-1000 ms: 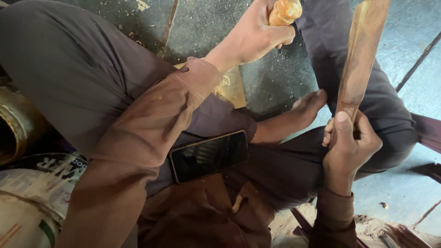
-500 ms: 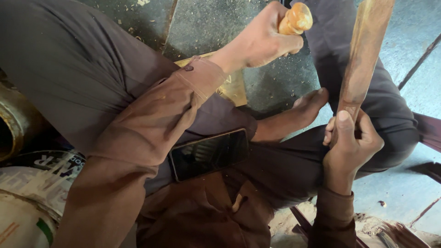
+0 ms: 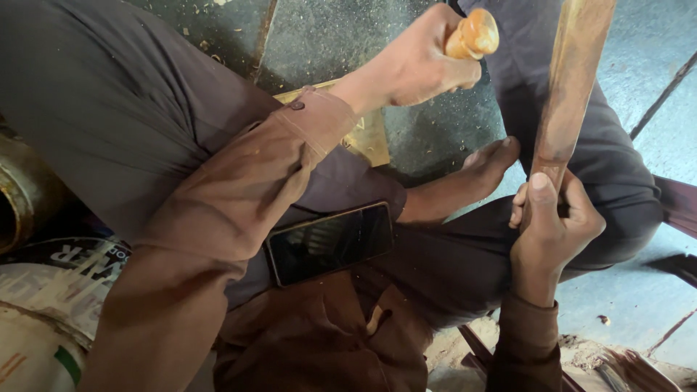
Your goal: Using a mallet to work on a small piece of wood held in the hand.
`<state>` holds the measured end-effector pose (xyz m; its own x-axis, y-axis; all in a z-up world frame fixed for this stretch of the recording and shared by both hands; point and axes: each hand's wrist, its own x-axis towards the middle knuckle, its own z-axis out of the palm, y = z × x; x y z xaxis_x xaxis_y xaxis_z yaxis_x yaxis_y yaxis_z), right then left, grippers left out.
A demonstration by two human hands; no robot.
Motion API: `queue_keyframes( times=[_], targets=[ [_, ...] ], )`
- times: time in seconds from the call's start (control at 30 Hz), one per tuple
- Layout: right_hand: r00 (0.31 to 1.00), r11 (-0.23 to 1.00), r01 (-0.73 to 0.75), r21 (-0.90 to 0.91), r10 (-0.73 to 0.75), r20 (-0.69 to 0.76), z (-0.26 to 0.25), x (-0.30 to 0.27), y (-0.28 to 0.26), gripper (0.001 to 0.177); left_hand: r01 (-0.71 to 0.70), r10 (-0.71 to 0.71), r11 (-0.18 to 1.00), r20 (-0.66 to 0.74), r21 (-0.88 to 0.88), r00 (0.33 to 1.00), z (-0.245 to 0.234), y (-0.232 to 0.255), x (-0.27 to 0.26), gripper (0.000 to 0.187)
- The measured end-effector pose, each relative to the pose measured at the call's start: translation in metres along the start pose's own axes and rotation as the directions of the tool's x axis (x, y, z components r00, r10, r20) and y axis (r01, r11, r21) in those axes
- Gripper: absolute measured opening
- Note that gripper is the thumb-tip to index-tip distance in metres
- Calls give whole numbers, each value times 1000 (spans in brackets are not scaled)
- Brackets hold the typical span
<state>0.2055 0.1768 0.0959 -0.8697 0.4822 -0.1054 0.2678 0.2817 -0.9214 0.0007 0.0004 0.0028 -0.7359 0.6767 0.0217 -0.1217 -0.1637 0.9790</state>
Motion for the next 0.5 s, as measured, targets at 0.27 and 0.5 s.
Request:
queue_keyframes(
  times=[0.27, 0.5],
  targets=[
    [1000, 999, -14, 33, 14, -20, -2, -2, 5, 28, 215, -226, 971, 104, 107, 969, 11, -1, 7, 45],
    [999, 999, -30, 28, 31, -27, -2, -3, 7, 30, 123, -190, 935, 178, 334, 965, 22, -18, 3, 53]
  ],
)
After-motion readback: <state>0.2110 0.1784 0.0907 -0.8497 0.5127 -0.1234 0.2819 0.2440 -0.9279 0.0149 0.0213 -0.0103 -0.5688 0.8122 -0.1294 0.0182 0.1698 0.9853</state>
